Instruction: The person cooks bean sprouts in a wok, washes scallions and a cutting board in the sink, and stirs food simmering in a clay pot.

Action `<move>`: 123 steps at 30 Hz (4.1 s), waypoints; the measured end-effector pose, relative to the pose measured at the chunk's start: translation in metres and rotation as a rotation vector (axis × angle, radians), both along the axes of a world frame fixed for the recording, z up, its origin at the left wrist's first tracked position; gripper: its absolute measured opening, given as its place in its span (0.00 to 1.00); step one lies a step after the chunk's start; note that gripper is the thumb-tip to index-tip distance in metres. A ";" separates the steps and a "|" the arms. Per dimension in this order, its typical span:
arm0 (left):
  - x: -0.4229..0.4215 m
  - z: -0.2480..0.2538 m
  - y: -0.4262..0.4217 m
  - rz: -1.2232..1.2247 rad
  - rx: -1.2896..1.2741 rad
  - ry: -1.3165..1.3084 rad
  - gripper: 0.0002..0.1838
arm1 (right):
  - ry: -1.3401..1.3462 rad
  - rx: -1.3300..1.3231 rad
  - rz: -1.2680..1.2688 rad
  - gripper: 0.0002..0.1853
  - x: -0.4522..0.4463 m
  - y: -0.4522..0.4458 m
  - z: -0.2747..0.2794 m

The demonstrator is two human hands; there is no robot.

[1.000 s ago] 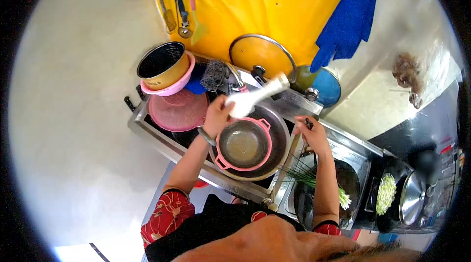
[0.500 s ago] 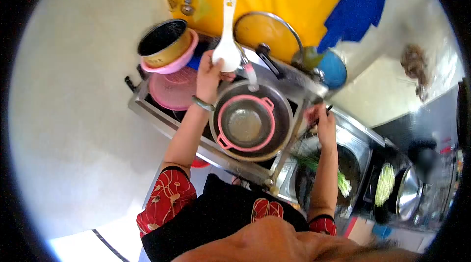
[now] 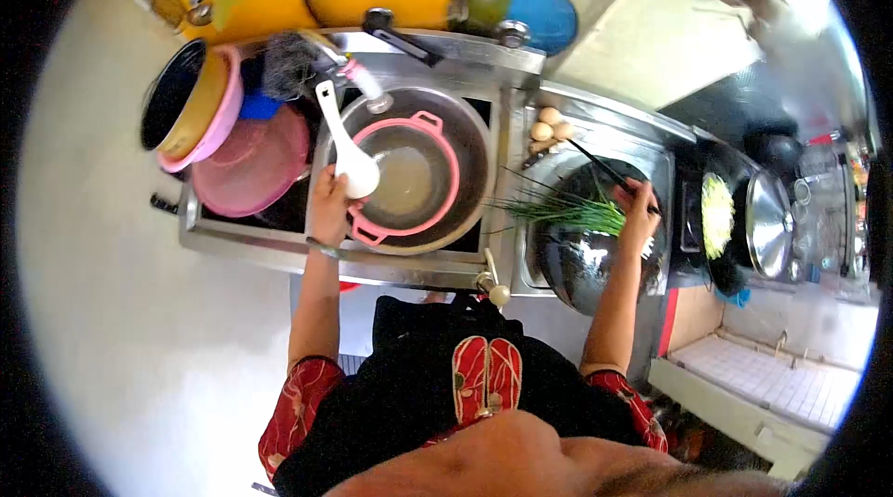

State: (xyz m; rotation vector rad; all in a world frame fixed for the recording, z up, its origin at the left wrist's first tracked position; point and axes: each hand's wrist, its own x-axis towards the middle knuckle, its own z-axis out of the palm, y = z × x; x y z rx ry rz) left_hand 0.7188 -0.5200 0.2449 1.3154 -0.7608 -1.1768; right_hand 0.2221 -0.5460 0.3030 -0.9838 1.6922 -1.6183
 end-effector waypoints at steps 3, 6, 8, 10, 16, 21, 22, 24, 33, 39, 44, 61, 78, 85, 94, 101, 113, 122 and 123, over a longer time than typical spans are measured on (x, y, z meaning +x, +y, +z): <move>0.011 -0.002 -0.004 0.005 -0.068 0.101 0.16 | -0.115 0.028 -0.026 0.23 0.013 0.008 0.008; 0.019 -0.001 -0.007 -0.020 -0.072 0.073 0.19 | -0.089 -0.042 -0.002 0.22 0.018 0.010 -0.005; 0.017 -0.009 -0.004 -0.032 -0.102 0.148 0.17 | 0.017 -0.066 -0.046 0.21 0.011 0.018 -0.002; 0.003 0.007 0.001 -0.017 -0.036 0.183 0.13 | 0.169 -0.046 -0.064 0.19 -0.011 0.025 -0.006; 0.025 0.014 0.001 0.166 -0.145 0.031 0.09 | -0.047 -0.078 -0.115 0.20 -0.022 0.045 0.014; 0.045 0.051 -0.017 0.269 -0.203 -0.086 0.08 | -0.138 -0.075 -0.122 0.23 -0.020 0.057 -0.003; 0.045 0.057 -0.020 0.270 -0.215 -0.059 0.07 | -0.173 -0.090 -0.125 0.23 -0.019 0.059 -0.005; 0.042 0.072 -0.023 0.278 -0.170 -0.128 0.07 | -0.147 -0.054 -0.125 0.23 -0.017 0.063 -0.005; 0.065 0.058 -0.028 0.218 -0.214 -0.169 0.16 | -0.176 -0.079 -0.129 0.22 -0.018 0.072 -0.006; 0.106 0.094 -0.028 0.400 -0.252 -0.525 0.11 | -0.162 -0.081 -0.158 0.21 -0.017 0.077 -0.008; 0.171 0.207 -0.049 0.701 -0.518 -1.161 0.12 | -0.142 -0.090 -0.149 0.23 -0.021 0.077 -0.002; 0.206 0.461 -0.156 0.816 -0.468 -2.678 0.15 | -0.235 -0.085 -0.150 0.21 -0.035 0.093 -0.036; 0.249 0.455 -0.310 0.532 -0.750 -2.060 0.23 | -0.250 0.030 -0.224 0.22 -0.026 0.099 -0.039; 0.137 0.329 -0.171 0.736 -1.052 -1.686 0.23 | -0.344 -0.065 -0.321 0.22 -0.041 0.112 -0.034; 0.026 -0.033 0.006 -0.106 0.030 -1.055 0.23 | -0.312 -0.181 -0.293 0.24 -0.053 0.100 -0.007; 0.018 -0.116 -0.014 -0.061 0.271 -1.330 0.26 | -0.457 -0.106 -0.101 0.23 0.002 0.077 0.008; -0.036 0.027 -0.008 -0.114 -0.744 -1.399 0.11 | -0.244 -0.169 -0.116 0.23 0.017 0.077 0.010; -0.064 0.097 -0.011 -0.009 -1.018 -1.444 0.06 | 0.670 -0.240 0.564 0.10 0.154 0.012 0.138; -0.068 0.109 -0.013 -0.023 -1.017 -1.436 0.06 | 0.821 -0.247 0.638 0.14 0.171 0.006 0.128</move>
